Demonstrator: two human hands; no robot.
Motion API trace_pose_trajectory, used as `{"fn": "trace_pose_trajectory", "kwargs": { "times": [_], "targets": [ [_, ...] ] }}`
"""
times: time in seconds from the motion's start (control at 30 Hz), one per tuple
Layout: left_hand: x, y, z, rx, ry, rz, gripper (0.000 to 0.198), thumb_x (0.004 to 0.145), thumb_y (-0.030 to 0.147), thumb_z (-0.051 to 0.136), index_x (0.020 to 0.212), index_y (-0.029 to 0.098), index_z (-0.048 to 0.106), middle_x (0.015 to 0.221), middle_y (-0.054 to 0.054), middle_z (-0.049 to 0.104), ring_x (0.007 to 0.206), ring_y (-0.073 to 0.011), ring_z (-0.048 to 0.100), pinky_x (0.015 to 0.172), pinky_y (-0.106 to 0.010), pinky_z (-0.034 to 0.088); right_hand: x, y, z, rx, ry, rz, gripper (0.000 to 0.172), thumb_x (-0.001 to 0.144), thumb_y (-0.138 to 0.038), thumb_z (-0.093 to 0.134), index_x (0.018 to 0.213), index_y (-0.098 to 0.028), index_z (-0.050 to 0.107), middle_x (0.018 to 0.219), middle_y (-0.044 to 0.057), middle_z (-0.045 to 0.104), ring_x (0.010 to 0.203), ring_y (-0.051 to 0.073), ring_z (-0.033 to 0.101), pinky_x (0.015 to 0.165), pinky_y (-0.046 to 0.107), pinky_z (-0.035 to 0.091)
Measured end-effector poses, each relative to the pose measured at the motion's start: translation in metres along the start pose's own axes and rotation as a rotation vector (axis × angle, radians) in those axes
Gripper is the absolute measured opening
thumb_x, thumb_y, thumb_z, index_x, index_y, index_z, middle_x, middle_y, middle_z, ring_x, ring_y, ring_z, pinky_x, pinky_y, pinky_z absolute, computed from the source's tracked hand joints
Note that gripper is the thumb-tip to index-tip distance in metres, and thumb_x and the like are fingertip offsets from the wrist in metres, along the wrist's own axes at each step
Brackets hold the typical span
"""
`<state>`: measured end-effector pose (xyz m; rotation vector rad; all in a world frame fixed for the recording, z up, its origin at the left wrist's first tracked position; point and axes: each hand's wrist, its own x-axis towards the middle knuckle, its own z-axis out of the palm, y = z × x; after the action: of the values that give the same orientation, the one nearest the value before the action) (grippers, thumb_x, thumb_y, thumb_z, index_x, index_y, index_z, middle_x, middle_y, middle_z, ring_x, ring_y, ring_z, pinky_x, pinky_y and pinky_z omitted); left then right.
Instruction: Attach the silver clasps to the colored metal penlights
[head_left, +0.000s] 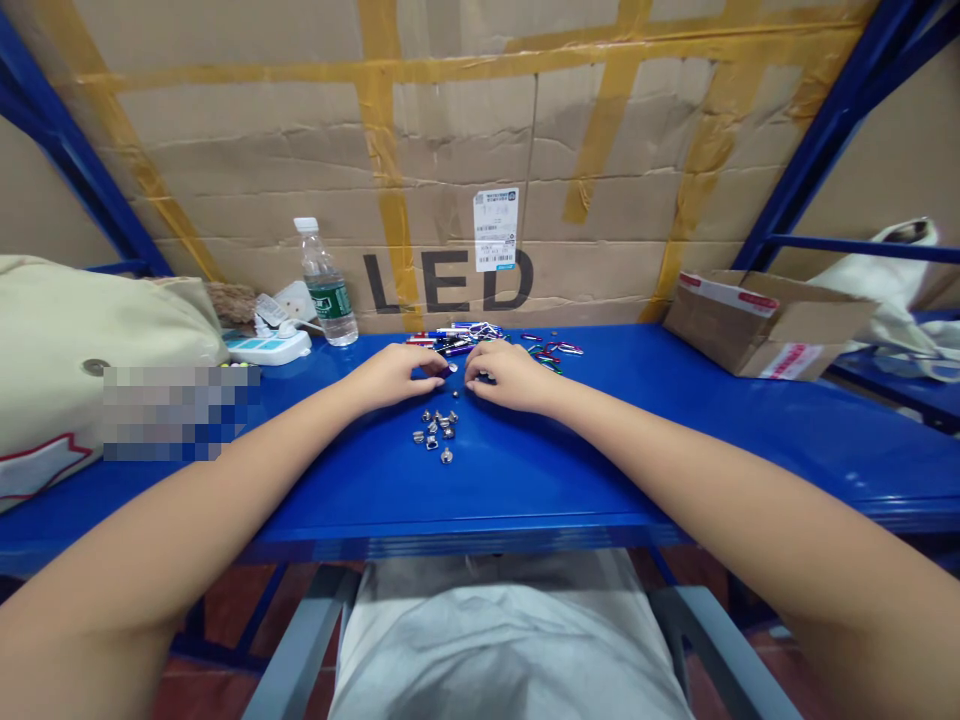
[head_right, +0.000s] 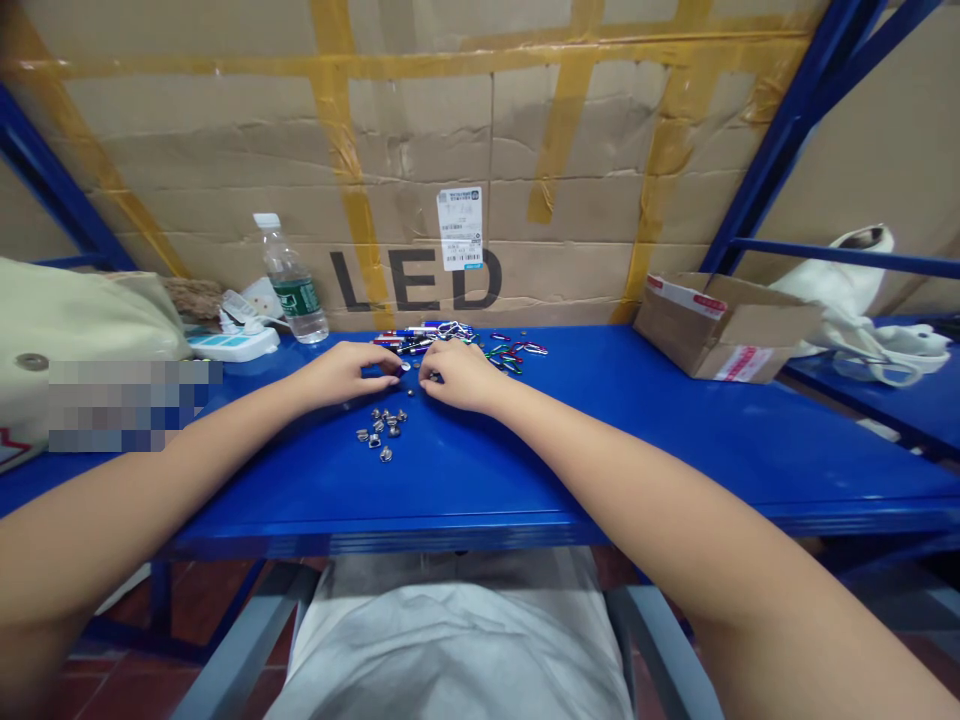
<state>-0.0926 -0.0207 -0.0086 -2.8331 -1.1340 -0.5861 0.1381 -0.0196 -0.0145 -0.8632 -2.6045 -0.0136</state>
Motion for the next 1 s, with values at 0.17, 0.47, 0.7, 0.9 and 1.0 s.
{"fn": "trace_pose_trajectory", "kwargs": {
  "times": [0.17, 0.47, 0.7, 0.9, 1.0],
  "targets": [
    [0.000, 0.000, 0.000, -0.011, -0.005, -0.012, 0.027, 0.084, 0.034, 0.058, 0.102, 0.018, 0.068, 0.095, -0.004, 0.072, 0.085, -0.0178, 0.066, 0.082, -0.028, 0.049, 0.001, -0.005, 0.007, 0.038, -0.015, -0.040, 0.022, 0.084, -0.031, 0.062, 0.101, -0.021, 0.071, 0.105, 0.009, 0.064, 0.099, 0.022, 0.056, 0.086, 0.035, 0.041],
    [0.000, 0.001, 0.000, -0.019, -0.006, -0.012, 0.027, 0.084, 0.033, 0.058, 0.102, 0.018, 0.068, 0.096, -0.004, 0.072, 0.087, -0.0182, 0.065, 0.082, -0.027, 0.049, 0.003, -0.004, 0.015, 0.049, -0.018, -0.061, 0.023, 0.087, -0.034, 0.059, 0.103, -0.022, 0.072, 0.106, 0.009, 0.064, 0.099, 0.022, 0.057, 0.085, 0.034, 0.042],
    [0.000, 0.005, -0.002, 0.000, -0.007, -0.024, 0.022, 0.083, 0.027, 0.060, 0.100, 0.017, 0.068, 0.096, -0.005, 0.072, 0.087, -0.0177, 0.066, 0.079, -0.027, 0.048, 0.005, -0.009, 0.014, 0.074, -0.015, -0.065, 0.012, 0.081, -0.021, 0.062, 0.088, -0.021, 0.072, 0.098, 0.007, 0.065, 0.094, 0.021, 0.058, 0.083, 0.034, 0.043],
    [-0.001, 0.004, 0.000, -0.028, 0.003, -0.025, 0.022, 0.082, 0.025, 0.061, 0.101, 0.017, 0.067, 0.093, -0.004, 0.072, 0.083, -0.0165, 0.065, 0.079, -0.028, 0.048, 0.002, -0.006, 0.004, 0.160, 0.182, -0.013, 0.010, 0.082, -0.019, 0.058, 0.085, -0.019, 0.067, 0.091, 0.007, 0.068, 0.091, 0.022, 0.060, 0.084, 0.036, 0.044],
    [-0.001, 0.005, 0.000, -0.072, 0.007, -0.016, 0.021, 0.082, 0.024, 0.061, 0.101, 0.016, 0.067, 0.094, -0.005, 0.072, 0.085, -0.0163, 0.066, 0.080, -0.028, 0.048, 0.002, -0.003, 0.002, 0.222, 0.273, 0.008, 0.008, 0.081, -0.018, 0.056, 0.083, -0.019, 0.064, 0.089, 0.006, 0.068, 0.086, 0.021, 0.061, 0.079, 0.035, 0.045]
  ]
}}
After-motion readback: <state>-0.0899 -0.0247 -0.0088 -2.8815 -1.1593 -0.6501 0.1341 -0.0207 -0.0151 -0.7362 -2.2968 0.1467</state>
